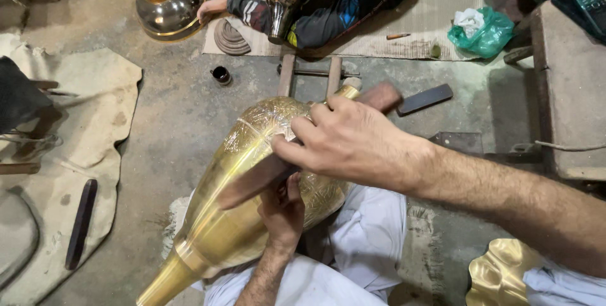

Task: The person sits on the floor with a large brass vase on their lap and engraves decorative patterns into its surface, holding a small chisel against the metal and striking it with a wooden mallet, repositioning the chisel across different areas of the vase.

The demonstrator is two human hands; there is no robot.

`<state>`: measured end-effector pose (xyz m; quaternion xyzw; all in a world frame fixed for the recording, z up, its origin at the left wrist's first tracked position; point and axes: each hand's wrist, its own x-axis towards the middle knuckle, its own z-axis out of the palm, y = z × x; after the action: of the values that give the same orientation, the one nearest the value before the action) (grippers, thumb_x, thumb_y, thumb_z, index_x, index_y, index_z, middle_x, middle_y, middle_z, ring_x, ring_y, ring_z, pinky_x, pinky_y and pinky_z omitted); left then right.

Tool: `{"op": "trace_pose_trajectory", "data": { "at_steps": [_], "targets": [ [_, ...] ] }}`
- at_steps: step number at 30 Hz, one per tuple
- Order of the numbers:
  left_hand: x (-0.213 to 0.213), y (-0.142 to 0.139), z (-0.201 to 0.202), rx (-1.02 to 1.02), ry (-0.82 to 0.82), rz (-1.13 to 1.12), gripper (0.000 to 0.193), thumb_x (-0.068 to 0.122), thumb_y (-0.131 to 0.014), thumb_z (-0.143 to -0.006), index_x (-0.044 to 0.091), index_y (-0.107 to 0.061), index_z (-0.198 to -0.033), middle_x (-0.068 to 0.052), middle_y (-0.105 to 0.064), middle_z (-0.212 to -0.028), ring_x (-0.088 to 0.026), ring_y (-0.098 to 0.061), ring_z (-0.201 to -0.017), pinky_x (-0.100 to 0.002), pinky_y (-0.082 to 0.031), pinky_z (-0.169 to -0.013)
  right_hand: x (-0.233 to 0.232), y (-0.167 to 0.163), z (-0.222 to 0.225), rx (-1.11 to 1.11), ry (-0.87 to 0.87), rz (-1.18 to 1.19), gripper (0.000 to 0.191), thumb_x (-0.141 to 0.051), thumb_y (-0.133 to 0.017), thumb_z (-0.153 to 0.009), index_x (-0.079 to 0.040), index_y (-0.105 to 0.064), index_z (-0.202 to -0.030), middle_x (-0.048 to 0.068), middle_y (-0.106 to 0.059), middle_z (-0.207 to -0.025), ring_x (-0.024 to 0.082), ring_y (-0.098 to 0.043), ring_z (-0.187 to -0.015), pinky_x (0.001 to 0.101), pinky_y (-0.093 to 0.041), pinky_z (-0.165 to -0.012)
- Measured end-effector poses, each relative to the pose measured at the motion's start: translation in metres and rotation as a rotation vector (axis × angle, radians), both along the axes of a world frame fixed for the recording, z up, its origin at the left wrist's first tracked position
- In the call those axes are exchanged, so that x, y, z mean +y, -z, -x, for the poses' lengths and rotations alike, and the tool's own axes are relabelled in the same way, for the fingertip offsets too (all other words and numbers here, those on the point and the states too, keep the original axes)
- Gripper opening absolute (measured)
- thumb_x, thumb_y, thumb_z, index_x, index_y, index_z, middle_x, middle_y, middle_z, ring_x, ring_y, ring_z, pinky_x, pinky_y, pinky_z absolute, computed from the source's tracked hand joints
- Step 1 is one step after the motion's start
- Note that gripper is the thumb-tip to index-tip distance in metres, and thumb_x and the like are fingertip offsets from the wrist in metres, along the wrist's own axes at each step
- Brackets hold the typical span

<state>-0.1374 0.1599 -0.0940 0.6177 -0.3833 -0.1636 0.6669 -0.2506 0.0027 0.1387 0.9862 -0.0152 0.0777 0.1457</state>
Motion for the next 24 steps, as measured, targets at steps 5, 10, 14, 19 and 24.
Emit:
{"op": "trace_pose_trajectory", "data": {
  "at_steps": [5,10,14,19,24],
  "targets": [
    [0.002,-0.001,-0.001,0.067,0.048,-0.021,0.020,-0.001,-0.059,-0.103,-0.010,-0.059,-0.120,-0.011,-0.073,-0.109,-0.012,-0.071,-0.098,-0.024,-0.060,-0.083,0.007,0.000,-0.001,0.017,0.022,-0.004,0.039,-0.029,-0.066,-0.090,-0.009,-0.059,-0.123,0.007,-0.063,-0.081,0.020,-0.068,-0.069,0.0356,-0.055,-0.052],
    [0.001,-0.008,-0.002,0.064,0.027,-0.130,0.023,0.002,-0.063,-0.100,-0.010,-0.061,-0.120,-0.011,-0.074,-0.099,-0.012,-0.069,-0.084,-0.025,-0.058,-0.071,0.012,0.003,0.002,-0.100,-0.011,-0.158,0.042,-0.021,-0.069,-0.088,-0.010,-0.058,-0.127,0.006,-0.064,-0.086,0.020,-0.068,-0.072,0.0368,-0.053,-0.052],
    [-0.007,-0.020,-0.001,0.054,0.104,0.054,0.023,0.002,-0.060,-0.103,-0.009,-0.057,-0.124,-0.013,-0.072,-0.113,-0.014,-0.070,-0.100,-0.027,-0.059,-0.088,0.011,0.009,-0.006,0.002,0.044,-0.117,0.047,-0.021,-0.068,-0.089,-0.009,-0.055,-0.133,0.009,-0.064,-0.086,0.021,-0.068,-0.069,0.0356,-0.053,-0.050],
    [-0.007,-0.028,0.000,-0.029,0.027,-0.029,0.023,0.003,-0.060,-0.103,-0.007,-0.058,-0.123,-0.012,-0.075,-0.110,-0.015,-0.073,-0.096,-0.027,-0.060,-0.085,0.002,0.011,-0.005,-0.133,0.089,-0.353,0.053,-0.011,-0.069,-0.084,-0.008,-0.055,-0.135,0.010,-0.065,-0.091,0.025,-0.069,-0.073,0.0400,-0.052,-0.051],
    [-0.009,-0.019,-0.001,0.049,0.110,0.122,0.020,0.001,-0.057,-0.106,-0.007,-0.053,-0.124,-0.012,-0.071,-0.118,-0.017,-0.071,-0.105,-0.028,-0.061,-0.091,0.000,0.007,0.003,-0.281,0.031,-0.455,0.056,-0.011,-0.069,-0.082,-0.008,-0.055,-0.136,0.007,-0.064,-0.092,0.026,-0.070,-0.080,0.0424,-0.054,-0.061]
  ]
}}
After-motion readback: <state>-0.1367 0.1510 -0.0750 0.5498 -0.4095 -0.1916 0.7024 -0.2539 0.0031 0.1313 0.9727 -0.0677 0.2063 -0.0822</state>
